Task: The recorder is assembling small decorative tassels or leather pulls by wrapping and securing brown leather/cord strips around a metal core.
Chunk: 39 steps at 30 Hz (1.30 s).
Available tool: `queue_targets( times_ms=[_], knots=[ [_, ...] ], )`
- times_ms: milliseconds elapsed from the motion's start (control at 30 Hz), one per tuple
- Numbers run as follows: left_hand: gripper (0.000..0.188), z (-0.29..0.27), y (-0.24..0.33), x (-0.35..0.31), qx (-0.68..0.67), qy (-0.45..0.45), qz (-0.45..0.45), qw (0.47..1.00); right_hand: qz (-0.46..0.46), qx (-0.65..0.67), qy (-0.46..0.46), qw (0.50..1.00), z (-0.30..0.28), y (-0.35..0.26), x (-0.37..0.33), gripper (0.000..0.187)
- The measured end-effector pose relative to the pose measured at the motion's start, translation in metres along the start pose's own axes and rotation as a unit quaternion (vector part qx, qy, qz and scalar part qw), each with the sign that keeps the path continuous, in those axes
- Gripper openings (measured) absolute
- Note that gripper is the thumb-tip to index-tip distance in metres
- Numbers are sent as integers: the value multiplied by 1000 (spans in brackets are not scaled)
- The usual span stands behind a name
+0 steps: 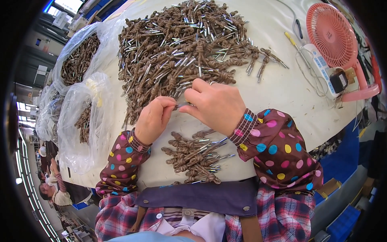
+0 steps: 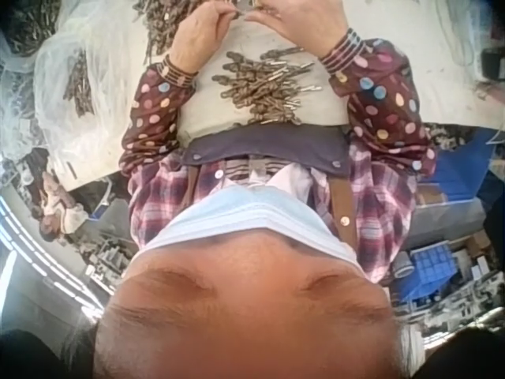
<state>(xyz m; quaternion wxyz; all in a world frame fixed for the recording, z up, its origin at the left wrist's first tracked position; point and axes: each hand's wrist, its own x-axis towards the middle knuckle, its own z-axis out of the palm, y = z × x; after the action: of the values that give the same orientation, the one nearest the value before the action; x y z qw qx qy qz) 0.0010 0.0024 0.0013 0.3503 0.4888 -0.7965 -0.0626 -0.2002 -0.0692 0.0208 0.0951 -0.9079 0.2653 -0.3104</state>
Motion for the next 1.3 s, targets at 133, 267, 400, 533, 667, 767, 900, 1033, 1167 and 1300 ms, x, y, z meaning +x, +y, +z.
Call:
queue_targets(
  times_ms=[133, 267, 400, 533, 667, 767, 900, 1033, 1167, 1300],
  knots=[
    [17, 2, -1, -2, -19, 14, 4, 1000, -12, -5, -17, 1000, -4, 2, 0, 28],
    [20, 0, 1, -4, -43, 34, -25, 998, 76, 180, -10, 981, 1, 11, 0, 31],
    [15, -3, 3, -5, -84, 54, -48, 994, 165, 311, -145, 925, -1, 4, 1, 26],
    [8, -17, -6, 6, 7, 66, -61, 996, 115, 300, -234, 918, -7, 7, -3, 26],
    [13, -23, 1, 9, 145, 0, -31, 989, -15, 243, -272, 931, -2, 3, -13, 26],
    [19, -12, 12, 7, 257, -63, -58, 963, -64, 295, -327, 896, -6, -1, -10, 37],
    [17, -4, 7, 4, 329, -54, -72, 940, -32, 305, -287, 908, -7, 7, -4, 36],
    [15, -9, 5, 3, 287, -47, -82, 953, 65, 303, -186, 932, -1, 14, 1, 27],
    [10, -31, 4, 3, 83, -78, -121, 986, 223, 311, -168, 908, -11, 9, 6, 16],
    [11, -30, 12, 7, -289, -20, -299, 909, 261, 447, -58, 854, 11, 0, -5, 19]
  ],
)
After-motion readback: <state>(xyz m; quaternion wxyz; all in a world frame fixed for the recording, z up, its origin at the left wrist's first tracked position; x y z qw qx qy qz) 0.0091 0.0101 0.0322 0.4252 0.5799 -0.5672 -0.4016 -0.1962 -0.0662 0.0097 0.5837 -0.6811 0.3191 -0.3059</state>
